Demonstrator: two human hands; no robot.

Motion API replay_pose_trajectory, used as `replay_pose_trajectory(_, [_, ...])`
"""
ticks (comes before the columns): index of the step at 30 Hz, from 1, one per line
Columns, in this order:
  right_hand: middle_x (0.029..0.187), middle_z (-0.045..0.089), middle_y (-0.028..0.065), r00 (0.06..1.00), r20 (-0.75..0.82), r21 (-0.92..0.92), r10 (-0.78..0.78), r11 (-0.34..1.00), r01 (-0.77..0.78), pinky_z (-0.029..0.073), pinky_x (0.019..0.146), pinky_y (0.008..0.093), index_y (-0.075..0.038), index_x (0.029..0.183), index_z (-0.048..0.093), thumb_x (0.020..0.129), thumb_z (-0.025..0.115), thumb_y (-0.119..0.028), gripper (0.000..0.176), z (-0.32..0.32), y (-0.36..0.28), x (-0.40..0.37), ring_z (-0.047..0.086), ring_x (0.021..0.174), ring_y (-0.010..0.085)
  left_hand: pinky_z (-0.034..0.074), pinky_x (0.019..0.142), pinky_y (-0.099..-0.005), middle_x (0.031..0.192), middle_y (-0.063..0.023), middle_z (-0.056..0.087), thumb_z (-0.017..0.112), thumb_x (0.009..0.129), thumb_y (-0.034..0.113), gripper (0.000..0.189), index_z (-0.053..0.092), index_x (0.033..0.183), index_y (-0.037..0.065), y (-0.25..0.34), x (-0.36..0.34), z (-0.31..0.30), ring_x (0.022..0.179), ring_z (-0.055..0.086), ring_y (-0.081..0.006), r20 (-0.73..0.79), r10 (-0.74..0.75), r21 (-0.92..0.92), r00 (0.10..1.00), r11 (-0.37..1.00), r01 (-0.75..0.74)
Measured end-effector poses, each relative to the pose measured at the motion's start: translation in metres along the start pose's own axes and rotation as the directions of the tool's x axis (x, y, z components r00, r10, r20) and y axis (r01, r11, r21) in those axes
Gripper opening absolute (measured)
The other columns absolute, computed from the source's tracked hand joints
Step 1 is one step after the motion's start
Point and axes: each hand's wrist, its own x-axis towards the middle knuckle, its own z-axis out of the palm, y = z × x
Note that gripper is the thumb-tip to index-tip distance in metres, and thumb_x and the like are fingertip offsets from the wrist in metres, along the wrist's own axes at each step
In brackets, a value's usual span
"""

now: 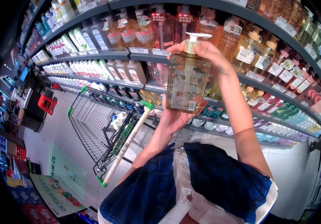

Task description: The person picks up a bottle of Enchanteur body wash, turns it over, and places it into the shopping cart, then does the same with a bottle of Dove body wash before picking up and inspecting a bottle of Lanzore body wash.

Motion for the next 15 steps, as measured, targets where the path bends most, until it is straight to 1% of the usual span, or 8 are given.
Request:
replay_pose_trajectory(5, [0.113,0.065,0.0109,1.000,0.013,-0.034,-0.006,0.999,0.006,0.048,0.093,0.0348,-0.001,0.109,0.066,0.083,0.062,-0.053,0.058,-0.0017,0.0011,0.0004,0.062,0.105,0.0198,0.048,0.098,-0.0494,0.144,-0.0285,0.027,0.045,0.094,0.053,0.076,0.023,0.144,0.001,0.0008,0.0002,0.0009,0.125,0.040,-0.0472,0.013,-0.009,0.016,1.000,1.000,0.009])
replay_pose_trajectory(9, [0.113,0.066,0.0107,1.000,0.013,-0.019,-0.004,1.000,0.005,0.047,0.093,0.0343,-0.001,0.109,0.066,0.083,0.062,-0.053,0.058,-0.0018,0.0022,0.0011,0.062,0.104,0.0195,0.048,0.097,-0.0489,0.144,-0.0284,0.028,0.045,0.094,0.052,0.075,0.023,0.144,0.000,0.0006,0.0005,0.0022,0.124,0.041,-0.0477,0.007,-0.002,0.030,1.000,1.000,0.002])
replay_pose_trajectory(12, [0.112,0.066,0.0106,1.000,0.016,-0.025,0.000,1.000,0.001,0.047,0.093,0.0344,-0.001,0.110,0.066,0.083,0.062,-0.053,0.059,-0.0024,0.0020,0.0012,0.062,0.104,0.0197,0.035,0.107,-0.0535,0.144,-0.0199,0.033,0.036,0.087,0.070,0.087,0.021,0.146,0.008,0.0036,0.0017,-0.0058,0.127,0.039,-0.0469,0.026,-0.049,0.065,0.998,0.997,0.048])
replay_pose_trajectory(15, [0.112,0.066,0.0108,1.000,0.012,-0.033,-0.004,0.999,0.004,0.048,0.093,0.0345,-0.001,0.110,0.066,0.084,0.061,-0.053,0.059,-0.0021,0.0014,0.0017,0.062,0.105,0.0200,0.035,0.107,-0.0537,0.145,-0.0205,0.032,0.036,0.087,0.070,0.088,0.019,0.147,0.009,0.0037,0.0017,-0.0063,0.128,0.037,-0.0473,0.043,-0.053,0.037,0.998,0.998,0.051])
